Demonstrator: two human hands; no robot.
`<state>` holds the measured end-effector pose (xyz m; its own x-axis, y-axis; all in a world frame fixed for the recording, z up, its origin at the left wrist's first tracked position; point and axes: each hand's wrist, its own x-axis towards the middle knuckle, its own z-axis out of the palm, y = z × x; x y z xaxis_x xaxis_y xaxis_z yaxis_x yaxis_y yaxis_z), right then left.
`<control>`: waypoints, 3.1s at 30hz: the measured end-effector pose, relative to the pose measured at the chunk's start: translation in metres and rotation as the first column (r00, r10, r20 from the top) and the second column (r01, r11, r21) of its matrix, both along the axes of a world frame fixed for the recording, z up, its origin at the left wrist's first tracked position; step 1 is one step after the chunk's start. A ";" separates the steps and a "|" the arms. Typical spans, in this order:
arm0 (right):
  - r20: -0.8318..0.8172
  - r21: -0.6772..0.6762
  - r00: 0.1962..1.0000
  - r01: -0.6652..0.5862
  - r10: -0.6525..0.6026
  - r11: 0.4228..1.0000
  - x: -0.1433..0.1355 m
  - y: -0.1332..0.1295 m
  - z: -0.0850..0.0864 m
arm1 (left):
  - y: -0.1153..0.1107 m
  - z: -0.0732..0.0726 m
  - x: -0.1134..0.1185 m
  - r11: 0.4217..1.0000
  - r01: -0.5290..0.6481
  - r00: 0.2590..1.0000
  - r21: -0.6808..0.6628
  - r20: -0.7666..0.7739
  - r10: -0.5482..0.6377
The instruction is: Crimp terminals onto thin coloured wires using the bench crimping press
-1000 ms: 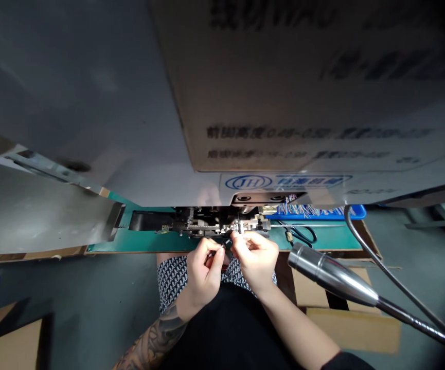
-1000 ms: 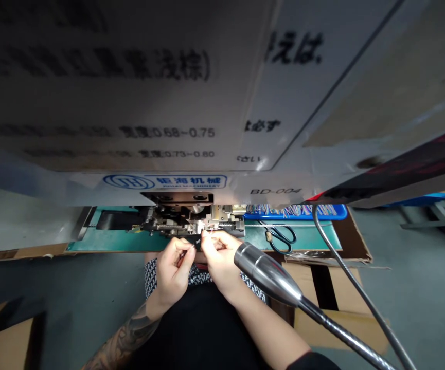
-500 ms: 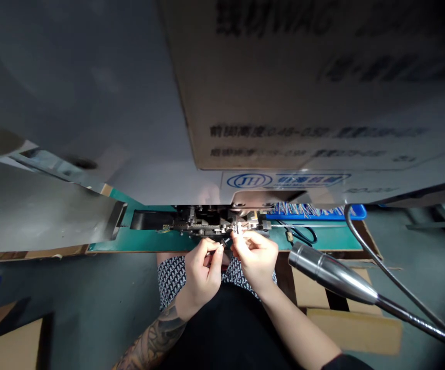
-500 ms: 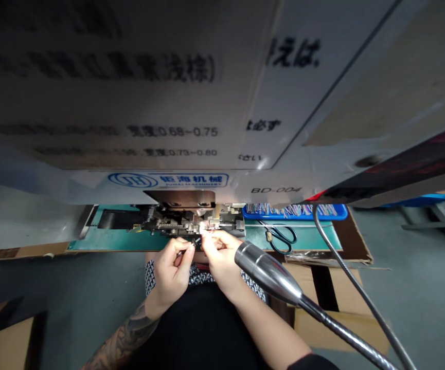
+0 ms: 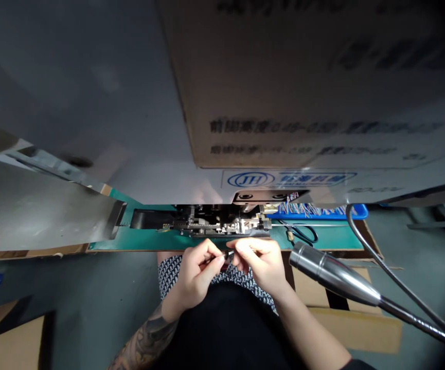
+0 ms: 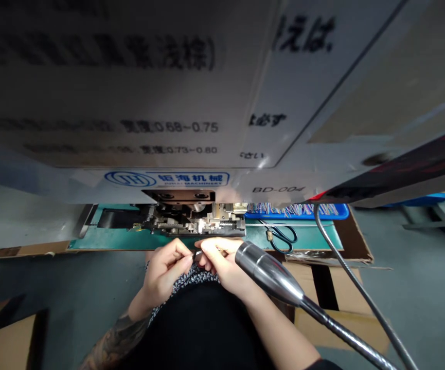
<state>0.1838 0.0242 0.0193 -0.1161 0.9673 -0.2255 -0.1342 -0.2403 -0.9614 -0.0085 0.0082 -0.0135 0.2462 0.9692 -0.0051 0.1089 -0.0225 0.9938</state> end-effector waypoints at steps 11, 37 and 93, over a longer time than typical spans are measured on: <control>-0.076 -0.075 0.996 0.032 -0.038 0.997 -0.008 0.002 -0.005 | 0.001 0.011 0.008 0.996 -0.086 0.996 -0.025 0.020 0.087; -0.262 -0.238 0.942 0.147 -0.209 0.960 -0.026 0.012 -0.013 | 0.004 0.017 0.023 0.968 -0.195 0.975 0.160 -0.073 0.208; 0.745 0.352 0.507 0.252 -0.433 0.901 0.237 0.109 -0.033 | -0.025 -0.008 -0.012 0.892 0.250 0.910 -0.377 -0.223 -0.349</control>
<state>0.4209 0.1335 -0.0138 0.3711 0.9199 0.1266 0.6633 -0.1672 -0.7294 -0.0205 -0.0169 -0.0216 0.4644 0.7772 -0.4246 0.4216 0.2276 0.8778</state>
